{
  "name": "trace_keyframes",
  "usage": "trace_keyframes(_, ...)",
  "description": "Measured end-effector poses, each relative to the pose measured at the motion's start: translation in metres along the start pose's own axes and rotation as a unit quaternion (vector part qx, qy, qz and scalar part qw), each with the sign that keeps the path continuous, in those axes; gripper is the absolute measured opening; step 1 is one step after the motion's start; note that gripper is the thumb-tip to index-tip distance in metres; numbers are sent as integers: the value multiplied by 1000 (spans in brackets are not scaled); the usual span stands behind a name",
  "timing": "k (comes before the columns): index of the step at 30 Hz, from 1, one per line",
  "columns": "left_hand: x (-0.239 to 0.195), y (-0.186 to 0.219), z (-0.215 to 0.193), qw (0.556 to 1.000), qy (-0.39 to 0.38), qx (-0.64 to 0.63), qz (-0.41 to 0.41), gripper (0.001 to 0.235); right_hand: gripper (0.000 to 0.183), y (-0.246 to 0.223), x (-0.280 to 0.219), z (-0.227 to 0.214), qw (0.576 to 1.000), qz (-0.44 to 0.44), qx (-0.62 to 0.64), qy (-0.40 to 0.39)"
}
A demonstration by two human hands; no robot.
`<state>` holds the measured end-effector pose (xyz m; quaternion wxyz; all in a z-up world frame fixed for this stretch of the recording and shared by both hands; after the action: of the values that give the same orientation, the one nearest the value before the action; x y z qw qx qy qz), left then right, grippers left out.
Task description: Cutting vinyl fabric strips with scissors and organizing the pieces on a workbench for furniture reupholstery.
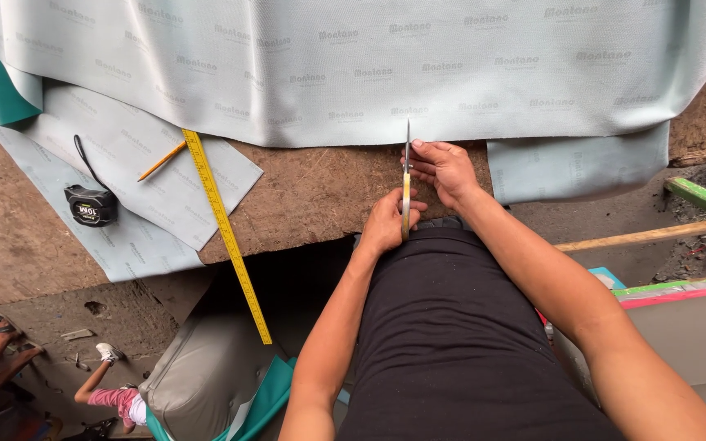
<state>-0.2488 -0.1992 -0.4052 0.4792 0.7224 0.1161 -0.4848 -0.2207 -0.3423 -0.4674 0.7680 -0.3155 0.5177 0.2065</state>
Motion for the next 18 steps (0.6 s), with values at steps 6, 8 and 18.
trace_keyframes(6,-3,3,-2,1000,8,-1,13,56,24,1,0,0,1000,-1,-4,-1)
trace_keyframes(8,-5,4,-2,1000,10,-6,16,55,25,3,3,-3,1000,-1,-4,-2)
trace_keyframes(18,-7,1,-2,999,18,8,29,50,26,8,10,-8,1000,-7,-1,-3)
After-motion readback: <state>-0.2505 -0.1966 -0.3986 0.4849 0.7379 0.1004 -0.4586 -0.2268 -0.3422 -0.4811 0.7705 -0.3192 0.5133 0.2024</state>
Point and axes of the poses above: each hand's wrist, its own x-axis towards the middle knuckle, its own z-axis out of the palm, y = z × x, the point moved 7 cm from there along x, towards the middle knuckle, and after that the axes turned 11 degrees about x, right-handed, at the moved point
